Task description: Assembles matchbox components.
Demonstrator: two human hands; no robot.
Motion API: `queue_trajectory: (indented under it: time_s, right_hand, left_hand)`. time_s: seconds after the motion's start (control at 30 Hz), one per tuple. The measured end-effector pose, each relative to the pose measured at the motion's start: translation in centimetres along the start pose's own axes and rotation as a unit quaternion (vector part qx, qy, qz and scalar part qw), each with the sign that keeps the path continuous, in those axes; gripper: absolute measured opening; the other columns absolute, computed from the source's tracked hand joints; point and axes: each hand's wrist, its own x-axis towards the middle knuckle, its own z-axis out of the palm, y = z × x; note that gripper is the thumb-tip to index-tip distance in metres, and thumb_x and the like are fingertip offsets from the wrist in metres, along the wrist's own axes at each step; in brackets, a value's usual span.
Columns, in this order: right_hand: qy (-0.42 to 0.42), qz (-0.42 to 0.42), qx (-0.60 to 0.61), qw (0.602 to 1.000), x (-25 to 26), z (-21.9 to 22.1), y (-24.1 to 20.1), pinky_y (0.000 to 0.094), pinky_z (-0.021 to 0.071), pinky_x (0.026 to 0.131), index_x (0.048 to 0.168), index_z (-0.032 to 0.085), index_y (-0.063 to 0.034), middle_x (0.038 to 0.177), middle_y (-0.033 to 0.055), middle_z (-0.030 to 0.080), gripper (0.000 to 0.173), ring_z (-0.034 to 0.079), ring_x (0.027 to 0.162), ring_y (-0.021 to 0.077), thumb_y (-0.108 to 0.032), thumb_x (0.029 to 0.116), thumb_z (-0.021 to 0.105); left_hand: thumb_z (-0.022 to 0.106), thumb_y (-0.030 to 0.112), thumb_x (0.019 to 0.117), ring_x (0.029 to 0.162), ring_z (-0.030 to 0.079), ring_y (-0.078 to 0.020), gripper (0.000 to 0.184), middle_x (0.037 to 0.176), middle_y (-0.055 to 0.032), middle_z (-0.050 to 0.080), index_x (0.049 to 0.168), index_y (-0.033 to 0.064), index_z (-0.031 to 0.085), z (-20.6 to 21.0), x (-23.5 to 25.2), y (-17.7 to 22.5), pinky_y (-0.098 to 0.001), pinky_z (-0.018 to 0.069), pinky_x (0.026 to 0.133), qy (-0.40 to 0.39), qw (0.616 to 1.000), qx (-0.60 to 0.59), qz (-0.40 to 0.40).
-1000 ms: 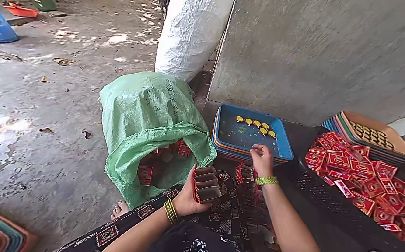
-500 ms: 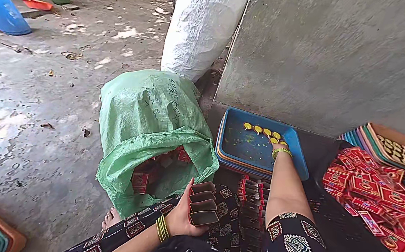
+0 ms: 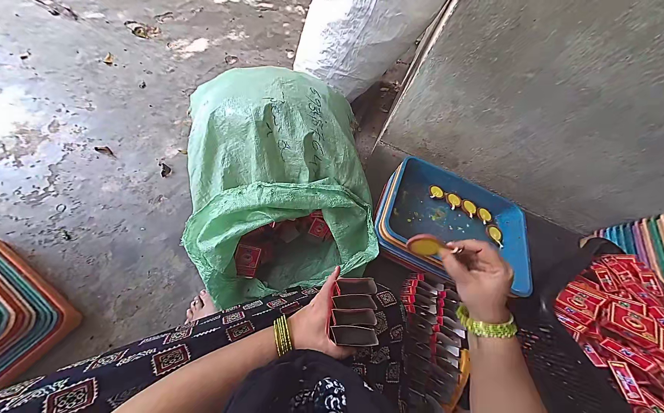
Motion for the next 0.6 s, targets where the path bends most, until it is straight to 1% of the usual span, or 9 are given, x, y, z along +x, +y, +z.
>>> queue_trajectory:
  time_s: [0.07, 0.13, 0.23, 0.33, 0.4, 0.43, 0.5, 0.53, 0.6]
  right_hand:
    - [-0.060, -0.064, 0.058, 0.994, -1.5, 1.4, -3.9, 0.0280, 0.0627, 0.074, 0.102, 0.072, -0.0101, 0.095, 0.0011, 0.074, 0.015, 0.071, 0.084, 0.0090, -0.016, 0.0904, 0.079]
    - [-0.110, -0.112, 0.044, 0.987, -2.4, 2.8, -6.4, 0.0313, 0.0617, 0.082, 0.100, 0.073, -0.0127, 0.094, 0.0011, 0.074, 0.013, 0.071, 0.090, 0.0122, -0.015, 0.0894, 0.079]
    - [-0.176, -0.174, -0.041, 0.968, -2.8, 4.4, -7.6, 0.0318, 0.0585, 0.089, 0.096, 0.076, -0.0115, 0.092, 0.0007, 0.076, 0.006, 0.071, 0.094, 0.0133, -0.015, 0.0910, 0.076]
    - [-0.222, -0.187, -0.075, 0.954, -2.4, 5.2, -7.3, 0.0313, 0.0570, 0.092, 0.101, 0.078, -0.0123, 0.096, 0.0001, 0.076, 0.011, 0.070, 0.098, 0.0135, -0.020, 0.0948, 0.075]
    - [-0.216, -0.144, -0.055, 0.964, -1.5, 5.1, -6.6, 0.0328, 0.0577, 0.092, 0.106, 0.078, -0.0116, 0.101, 0.0015, 0.077, 0.020, 0.070, 0.099, 0.0134, -0.027, 0.0935, 0.078]
    - [-0.196, -0.111, -0.057, 0.973, -0.6, 4.8, -5.8, 0.0322, 0.0594, 0.087, 0.107, 0.079, -0.0114, 0.101, 0.0022, 0.076, 0.023, 0.070, 0.096, 0.0125, -0.029, 0.0931, 0.078]
    - [-0.139, -0.020, -0.112, 0.984, 1.6, 4.0, -2.3, 0.0323, 0.0618, 0.075, 0.103, 0.079, -0.0114, 0.098, 0.0028, 0.076, 0.022, 0.071, 0.087, 0.0118, -0.031, 0.0961, 0.072]
    - [-0.118, 0.051, -0.160, 0.979, 3.0, 3.5, 0.1, 0.0363, 0.0620, 0.075, 0.102, 0.078, -0.0115, 0.096, 0.0037, 0.075, 0.023, 0.072, 0.086, 0.0138, -0.032, 0.0975, 0.069]
    - [-0.100, 0.237, -0.216, 0.942, 6.0, 2.6, 5.9, 0.0507, 0.0571, 0.083, 0.106, 0.075, -0.0063, 0.098, 0.0126, 0.074, 0.027, 0.071, 0.089, 0.0257, -0.031, 0.1008, 0.066]
  left_hand:
    - [0.097, 0.043, 0.0586, 0.144, 0.045, -0.0190, 0.154, 0.154, -0.0251, 0.042, 0.157, -0.0060, -0.011, 0.1, -0.1, 0.1, -0.0357, 0.0333, 0.125, -0.003, 1.000, 0.009, -0.003]
    - [0.097, 0.044, 0.0587, 0.144, 0.044, -0.0186, 0.154, 0.154, -0.0240, 0.042, 0.157, -0.0056, -0.011, 0.1, -0.1, 0.1, -0.0375, 0.0295, 0.127, -0.003, 1.000, 0.019, 0.007]
    - [0.096, 0.046, 0.0603, 0.143, 0.046, -0.0205, 0.152, 0.153, -0.0269, 0.042, 0.157, -0.0071, -0.008, 0.2, -0.4, 0.0, -0.0378, 0.0318, 0.125, 0.010, 0.999, 0.036, 0.035]
    - [0.095, 0.047, 0.0609, 0.142, 0.046, -0.0214, 0.151, 0.151, -0.0281, 0.043, 0.157, -0.0064, -0.008, 0.3, -0.5, -0.1, -0.0375, 0.0334, 0.124, 0.011, 0.998, 0.043, 0.045]
    - [0.095, 0.048, 0.0611, 0.143, 0.046, -0.0215, 0.151, 0.153, -0.0276, 0.041, 0.158, -0.0044, -0.009, 0.2, -0.6, -0.2, -0.0366, 0.0355, 0.123, 0.010, 0.999, 0.038, 0.030]
    - [0.095, 0.047, 0.0608, 0.143, 0.045, -0.0220, 0.151, 0.154, -0.0277, 0.040, 0.159, -0.0043, -0.008, 0.2, -0.6, -0.2, -0.0364, 0.0358, 0.123, 0.011, 0.999, 0.032, 0.025]
    - [0.095, 0.048, 0.0601, 0.144, 0.044, -0.0223, 0.151, 0.155, -0.0285, 0.038, 0.158, -0.0062, -0.007, 0.1, -0.6, -0.2, -0.0360, 0.0347, 0.123, 0.009, 0.999, 0.029, 0.015]
    - [0.095, 0.048, 0.0597, 0.144, 0.045, -0.0221, 0.151, 0.154, -0.0282, 0.039, 0.158, -0.0070, -0.005, 0.1, -0.5, -0.1, -0.0360, 0.0349, 0.123, 0.008, 0.999, 0.031, 0.008]
    - [0.094, 0.048, 0.0601, 0.144, 0.044, -0.0240, 0.150, 0.154, -0.0299, 0.038, 0.157, -0.0085, -0.005, -0.1, -0.4, 0.0, -0.0370, 0.0337, 0.123, 0.002, 0.999, 0.035, 0.003]
